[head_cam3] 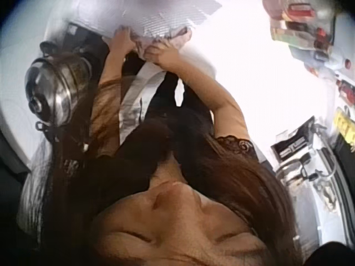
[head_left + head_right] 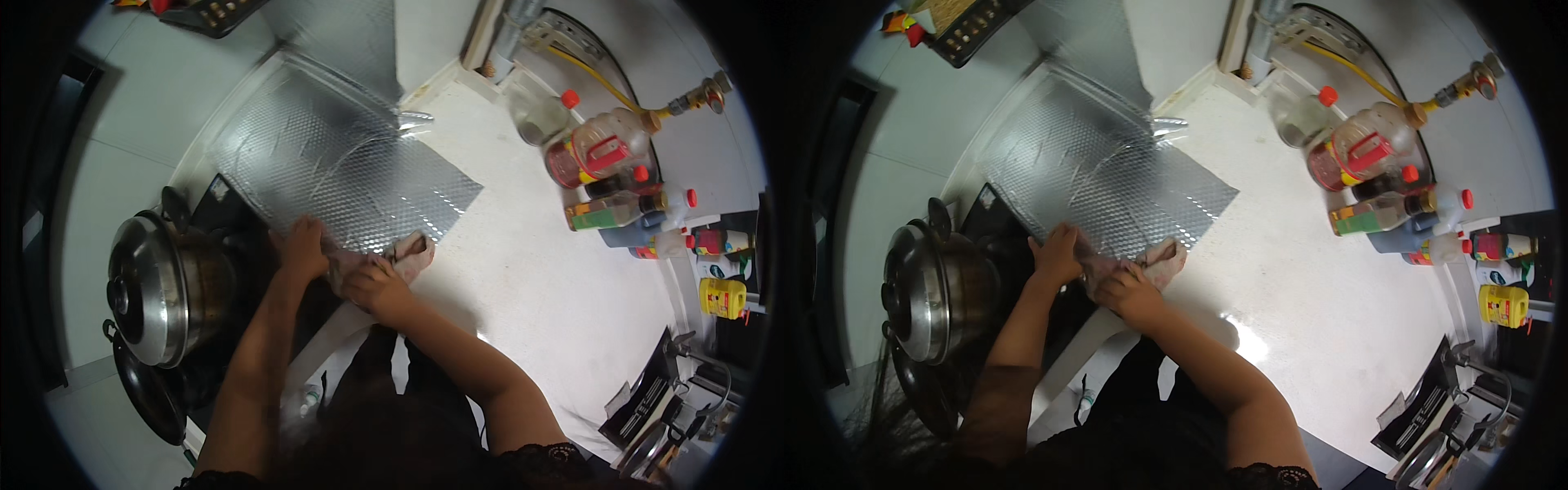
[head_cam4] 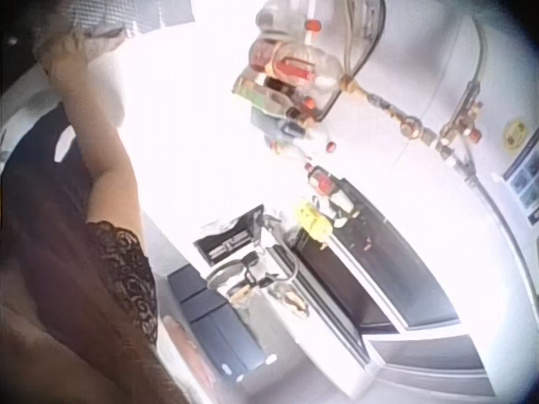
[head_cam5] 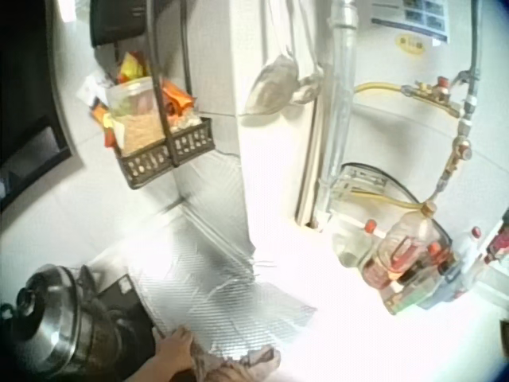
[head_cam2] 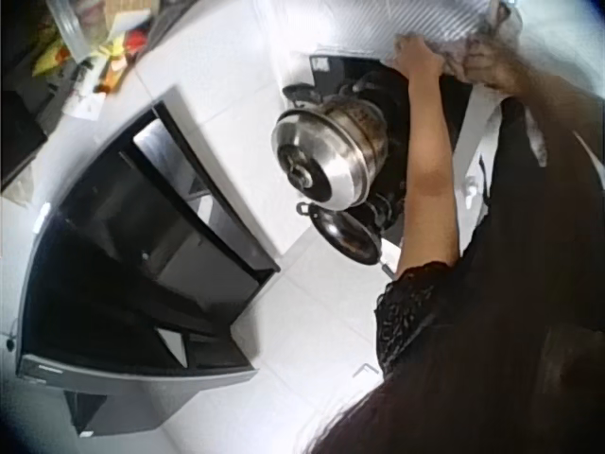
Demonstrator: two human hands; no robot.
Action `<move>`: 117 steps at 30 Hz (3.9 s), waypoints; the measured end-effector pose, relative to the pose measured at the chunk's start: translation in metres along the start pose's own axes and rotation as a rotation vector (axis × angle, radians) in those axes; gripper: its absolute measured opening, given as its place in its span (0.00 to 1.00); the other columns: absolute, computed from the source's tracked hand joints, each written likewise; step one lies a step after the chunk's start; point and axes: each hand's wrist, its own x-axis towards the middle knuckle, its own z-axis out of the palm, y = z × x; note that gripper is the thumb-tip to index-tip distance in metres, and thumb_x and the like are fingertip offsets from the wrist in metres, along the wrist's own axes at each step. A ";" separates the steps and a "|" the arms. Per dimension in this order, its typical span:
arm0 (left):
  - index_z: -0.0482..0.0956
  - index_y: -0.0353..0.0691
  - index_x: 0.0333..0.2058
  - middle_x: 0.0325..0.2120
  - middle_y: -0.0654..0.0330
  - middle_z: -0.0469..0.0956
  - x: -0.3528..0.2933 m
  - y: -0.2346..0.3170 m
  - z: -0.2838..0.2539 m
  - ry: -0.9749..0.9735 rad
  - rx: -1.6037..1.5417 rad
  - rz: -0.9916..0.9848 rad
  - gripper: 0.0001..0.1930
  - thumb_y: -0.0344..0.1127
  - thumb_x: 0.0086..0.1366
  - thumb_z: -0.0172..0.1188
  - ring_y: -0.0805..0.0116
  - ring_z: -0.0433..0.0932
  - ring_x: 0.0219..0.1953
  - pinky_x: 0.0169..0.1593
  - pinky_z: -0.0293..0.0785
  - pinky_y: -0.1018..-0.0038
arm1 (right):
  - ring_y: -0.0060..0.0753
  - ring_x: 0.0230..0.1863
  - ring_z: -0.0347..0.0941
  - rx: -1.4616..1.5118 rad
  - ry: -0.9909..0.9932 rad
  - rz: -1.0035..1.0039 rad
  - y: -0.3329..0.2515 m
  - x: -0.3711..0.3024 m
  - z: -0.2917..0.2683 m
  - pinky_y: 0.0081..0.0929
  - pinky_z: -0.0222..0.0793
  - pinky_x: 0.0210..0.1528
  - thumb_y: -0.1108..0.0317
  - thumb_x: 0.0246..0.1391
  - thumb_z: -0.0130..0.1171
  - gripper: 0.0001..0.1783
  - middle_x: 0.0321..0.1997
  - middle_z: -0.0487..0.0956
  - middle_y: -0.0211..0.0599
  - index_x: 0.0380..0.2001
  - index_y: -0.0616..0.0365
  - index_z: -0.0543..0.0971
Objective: The person wipes the kitchen countertop and backsplash with a cloth, then rinses the cloth in the sink and wrings it out. They continue wiping the countertop and sink area, moving items as needed to reach different surfaces.
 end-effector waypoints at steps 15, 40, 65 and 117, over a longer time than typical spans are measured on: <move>0.56 0.46 0.65 0.68 0.45 0.48 -0.017 0.097 0.024 0.059 0.067 0.201 0.57 0.63 0.38 0.72 0.44 0.46 0.70 0.62 0.35 0.27 | 0.38 0.48 0.74 -0.480 0.272 0.389 0.015 -0.155 -0.122 0.39 0.63 0.50 0.75 0.43 0.59 0.20 0.54 0.77 0.34 0.44 0.50 0.81; 0.55 0.27 0.64 0.63 0.32 0.53 0.011 0.106 0.029 0.006 0.360 0.342 0.61 0.68 0.40 0.67 0.37 0.53 0.65 0.66 0.30 0.36 | 0.52 0.60 0.64 -0.705 0.397 0.694 0.233 0.014 -0.173 0.43 0.61 0.61 0.65 0.55 0.56 0.22 0.59 0.72 0.44 0.54 0.58 0.74; 0.54 0.25 0.62 0.63 0.35 0.52 0.006 0.112 0.017 -0.085 0.356 0.272 0.65 0.72 0.36 0.68 0.39 0.52 0.66 0.67 0.34 0.36 | 0.54 0.64 0.61 -0.729 0.163 0.791 0.231 0.009 -0.165 0.46 0.54 0.67 0.67 0.57 0.45 0.26 0.62 0.70 0.51 0.57 0.69 0.70; 0.58 0.26 0.60 0.62 0.37 0.52 0.010 0.109 0.020 -0.033 0.297 0.270 0.64 0.69 0.33 0.71 0.39 0.48 0.67 0.66 0.33 0.35 | 0.46 0.58 0.69 -0.838 0.177 0.765 0.216 0.006 -0.153 0.43 0.66 0.53 0.68 0.52 0.51 0.25 0.60 0.75 0.41 0.55 0.62 0.74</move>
